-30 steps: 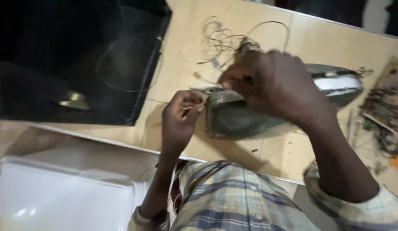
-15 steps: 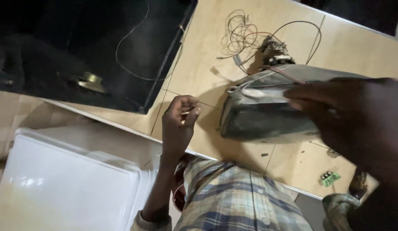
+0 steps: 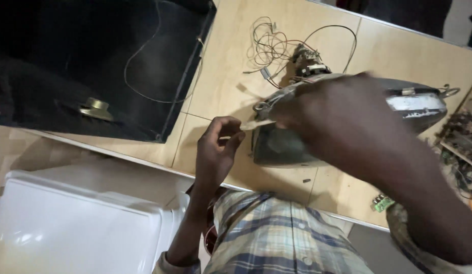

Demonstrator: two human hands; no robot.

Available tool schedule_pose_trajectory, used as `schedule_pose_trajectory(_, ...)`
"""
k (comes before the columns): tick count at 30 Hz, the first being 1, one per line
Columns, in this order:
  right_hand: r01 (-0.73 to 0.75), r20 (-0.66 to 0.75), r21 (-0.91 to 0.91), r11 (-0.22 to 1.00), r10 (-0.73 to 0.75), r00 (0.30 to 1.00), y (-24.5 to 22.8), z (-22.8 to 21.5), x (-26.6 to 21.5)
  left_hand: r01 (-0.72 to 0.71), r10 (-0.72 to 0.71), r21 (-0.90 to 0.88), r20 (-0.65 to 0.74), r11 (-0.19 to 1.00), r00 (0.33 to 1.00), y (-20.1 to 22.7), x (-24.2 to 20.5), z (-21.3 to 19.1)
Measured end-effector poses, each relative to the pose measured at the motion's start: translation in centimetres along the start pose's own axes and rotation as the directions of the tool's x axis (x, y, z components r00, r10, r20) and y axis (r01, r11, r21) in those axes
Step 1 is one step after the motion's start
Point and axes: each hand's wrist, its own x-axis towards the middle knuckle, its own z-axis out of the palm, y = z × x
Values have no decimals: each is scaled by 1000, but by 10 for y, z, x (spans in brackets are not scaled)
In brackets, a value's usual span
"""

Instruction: Cleaning the edges of a CRT tube using a toothbrush and cleaning paste.

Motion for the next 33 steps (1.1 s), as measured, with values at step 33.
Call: schedule_pose_trajectory(33, -208, -310, 666, 716, 519, 797, 1, 27, -83, 18, -19, -37, -16, 999, 1000, -14, -6, -16)
